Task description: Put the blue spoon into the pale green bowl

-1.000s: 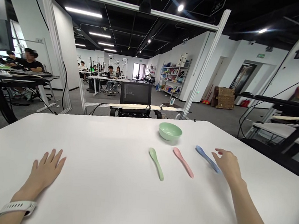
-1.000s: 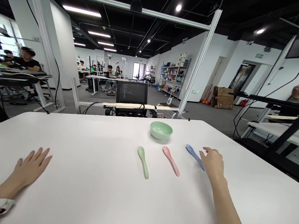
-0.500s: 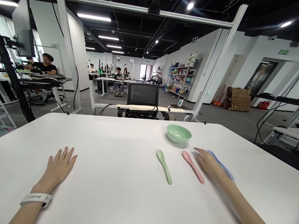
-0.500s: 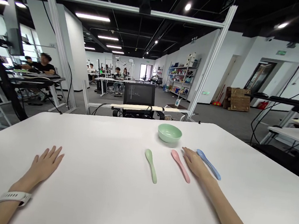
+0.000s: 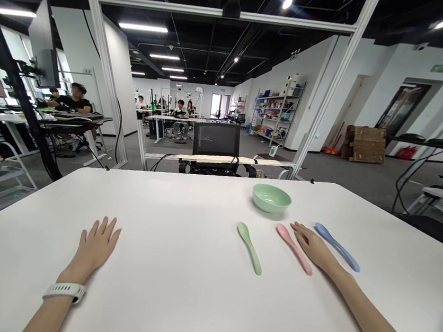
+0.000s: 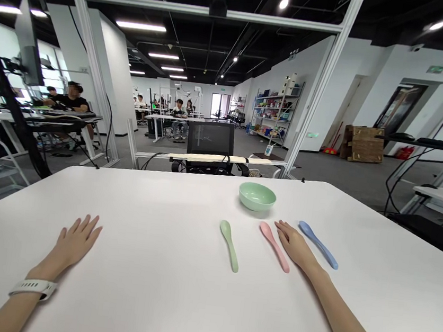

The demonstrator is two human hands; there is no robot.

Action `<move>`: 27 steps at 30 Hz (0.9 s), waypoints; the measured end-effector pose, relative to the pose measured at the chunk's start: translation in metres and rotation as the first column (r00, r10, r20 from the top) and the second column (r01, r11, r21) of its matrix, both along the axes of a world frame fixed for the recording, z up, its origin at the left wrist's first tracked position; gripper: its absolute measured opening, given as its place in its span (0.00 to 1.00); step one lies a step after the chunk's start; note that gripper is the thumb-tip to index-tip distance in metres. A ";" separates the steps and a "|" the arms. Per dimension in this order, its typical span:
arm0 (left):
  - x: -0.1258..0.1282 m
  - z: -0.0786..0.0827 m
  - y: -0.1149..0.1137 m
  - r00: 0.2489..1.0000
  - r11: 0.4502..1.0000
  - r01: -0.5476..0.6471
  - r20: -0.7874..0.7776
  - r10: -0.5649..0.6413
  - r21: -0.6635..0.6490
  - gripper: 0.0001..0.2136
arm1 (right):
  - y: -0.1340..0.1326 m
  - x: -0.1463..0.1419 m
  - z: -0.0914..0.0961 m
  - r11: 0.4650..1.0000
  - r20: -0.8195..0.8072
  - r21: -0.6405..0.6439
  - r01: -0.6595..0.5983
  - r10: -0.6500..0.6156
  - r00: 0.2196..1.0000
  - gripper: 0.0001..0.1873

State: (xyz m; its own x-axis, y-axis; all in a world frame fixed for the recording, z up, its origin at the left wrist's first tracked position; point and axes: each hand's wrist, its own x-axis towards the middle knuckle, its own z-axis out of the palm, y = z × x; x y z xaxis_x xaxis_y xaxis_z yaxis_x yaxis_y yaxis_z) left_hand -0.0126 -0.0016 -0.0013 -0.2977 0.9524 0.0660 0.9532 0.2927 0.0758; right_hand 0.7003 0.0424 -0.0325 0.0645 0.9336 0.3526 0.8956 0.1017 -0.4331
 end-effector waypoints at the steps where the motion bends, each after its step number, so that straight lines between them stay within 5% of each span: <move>1: 0.000 -0.001 0.000 1.000 1.000 0.000 -0.003 0.000 0.005 0.35 | 0.001 0.001 -0.001 1.000 0.006 -0.002 -0.001 0.001 1.000 0.31; 27: 0.003 -0.001 -0.002 1.000 0.999 -0.009 -0.022 0.010 0.048 0.34 | 0.011 0.018 -0.018 0.999 0.068 0.031 -0.015 0.013 0.998 0.31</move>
